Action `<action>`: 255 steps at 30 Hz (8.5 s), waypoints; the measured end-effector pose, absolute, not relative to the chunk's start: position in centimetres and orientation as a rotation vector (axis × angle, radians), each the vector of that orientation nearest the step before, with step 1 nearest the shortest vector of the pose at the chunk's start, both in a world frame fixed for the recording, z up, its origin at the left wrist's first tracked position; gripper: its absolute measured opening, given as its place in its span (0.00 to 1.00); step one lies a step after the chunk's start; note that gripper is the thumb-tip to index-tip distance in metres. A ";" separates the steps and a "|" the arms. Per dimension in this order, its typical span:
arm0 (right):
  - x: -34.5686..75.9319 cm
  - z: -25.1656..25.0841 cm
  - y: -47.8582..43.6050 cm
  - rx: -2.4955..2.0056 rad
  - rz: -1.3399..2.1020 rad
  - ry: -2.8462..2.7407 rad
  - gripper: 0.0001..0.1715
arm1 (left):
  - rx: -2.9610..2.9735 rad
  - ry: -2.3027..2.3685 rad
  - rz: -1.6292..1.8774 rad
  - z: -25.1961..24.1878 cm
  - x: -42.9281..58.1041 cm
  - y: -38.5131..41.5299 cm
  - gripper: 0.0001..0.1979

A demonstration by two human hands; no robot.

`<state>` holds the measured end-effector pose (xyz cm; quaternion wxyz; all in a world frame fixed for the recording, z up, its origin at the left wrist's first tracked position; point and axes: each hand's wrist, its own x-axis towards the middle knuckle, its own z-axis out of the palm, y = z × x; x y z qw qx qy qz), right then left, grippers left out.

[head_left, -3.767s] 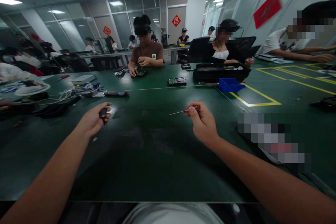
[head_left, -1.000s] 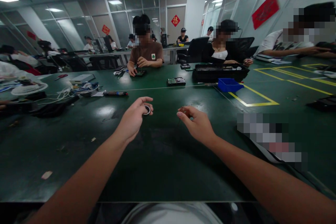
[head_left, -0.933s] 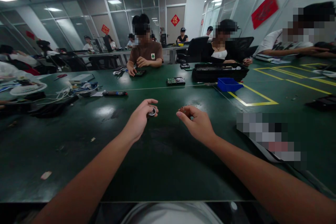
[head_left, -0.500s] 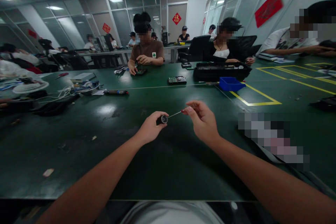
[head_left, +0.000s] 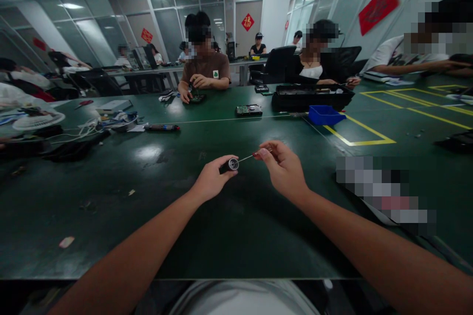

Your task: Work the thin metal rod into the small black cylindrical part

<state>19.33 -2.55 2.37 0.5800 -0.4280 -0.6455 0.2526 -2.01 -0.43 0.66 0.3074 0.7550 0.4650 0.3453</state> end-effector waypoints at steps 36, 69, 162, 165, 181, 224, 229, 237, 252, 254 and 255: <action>19.0 3.0 -3.1 -1.187 0.540 -1.699 0.14 | 2.248 1.364 0.851 0.7 -2.5 -0.1 0.20; 19.0 3.1 -2.6 -1.144 0.708 -1.455 0.15 | 2.297 1.333 0.873 1.3 -2.1 -0.5 0.20; 19.0 1.8 -2.7 -0.983 0.611 -1.587 0.09 | 2.349 1.290 0.973 1.0 -2.4 -0.1 0.20; 19.0 1.9 -2.9 -1.002 0.572 -1.611 0.09 | 2.336 1.290 0.984 0.9 -2.4 -0.1 0.20; 18.9 1.7 -2.4 -1.030 0.650 -1.536 0.09 | 2.295 1.331 0.930 1.1 -2.4 -0.2 0.20; 19.5 2.7 -2.1 -1.243 0.371 -1.663 0.11 | 1.885 1.309 1.053 1.0 -3.0 0.7 0.17; 19.6 2.6 -2.0 -1.242 0.369 -1.642 0.11 | 1.797 1.306 0.971 1.8 -2.6 0.1 0.17; 19.6 2.7 -1.9 -1.237 0.360 -1.630 0.10 | 2.117 1.290 0.616 3.8 -0.8 -1.8 0.13; 19.7 2.5 -1.8 -1.227 0.364 -1.620 0.10 | 2.622 1.246 0.187 1.4 2.3 -0.7 0.12; 19.7 2.5 -1.8 -1.232 0.365 -1.620 0.09 | 2.618 1.267 0.183 1.4 2.1 -0.7 0.12; 19.7 2.5 -1.8 -1.234 0.367 -1.619 0.09 | 2.619 1.272 0.176 1.5 2.0 -0.7 0.13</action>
